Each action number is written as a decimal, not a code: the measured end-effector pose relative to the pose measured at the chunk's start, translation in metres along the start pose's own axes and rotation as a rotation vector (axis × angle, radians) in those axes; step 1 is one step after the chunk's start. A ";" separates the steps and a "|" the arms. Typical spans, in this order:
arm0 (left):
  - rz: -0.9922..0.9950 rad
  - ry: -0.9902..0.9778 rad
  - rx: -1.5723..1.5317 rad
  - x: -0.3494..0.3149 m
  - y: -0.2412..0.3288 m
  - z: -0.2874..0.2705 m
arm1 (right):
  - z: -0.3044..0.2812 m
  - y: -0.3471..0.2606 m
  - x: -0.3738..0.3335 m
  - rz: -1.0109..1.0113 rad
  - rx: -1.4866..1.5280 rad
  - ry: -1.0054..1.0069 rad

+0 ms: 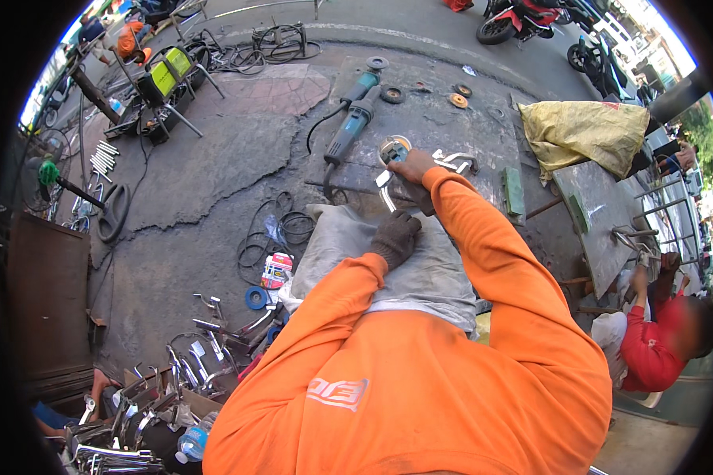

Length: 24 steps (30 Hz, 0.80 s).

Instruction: The person uses an angle grinder to polish a curved metal tube, then wipes it with a cloth. They repeat the process on a second metal piece, grinding and wiping each one individually.

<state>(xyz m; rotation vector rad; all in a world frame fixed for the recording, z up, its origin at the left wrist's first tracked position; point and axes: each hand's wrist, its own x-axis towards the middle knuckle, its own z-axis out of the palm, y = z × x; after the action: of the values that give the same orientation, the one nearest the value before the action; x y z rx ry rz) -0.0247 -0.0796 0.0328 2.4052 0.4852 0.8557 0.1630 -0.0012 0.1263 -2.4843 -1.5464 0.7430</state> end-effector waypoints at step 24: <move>0.061 0.012 -0.066 -0.005 -0.013 0.012 | -0.007 -0.023 0.051 -0.110 -0.162 -0.242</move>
<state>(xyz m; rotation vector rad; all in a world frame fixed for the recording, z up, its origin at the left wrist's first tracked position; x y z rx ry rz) -0.0220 -0.0758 0.0145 2.3668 0.3844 0.8986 0.1657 0.0548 0.1235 -2.4688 -1.8793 0.9669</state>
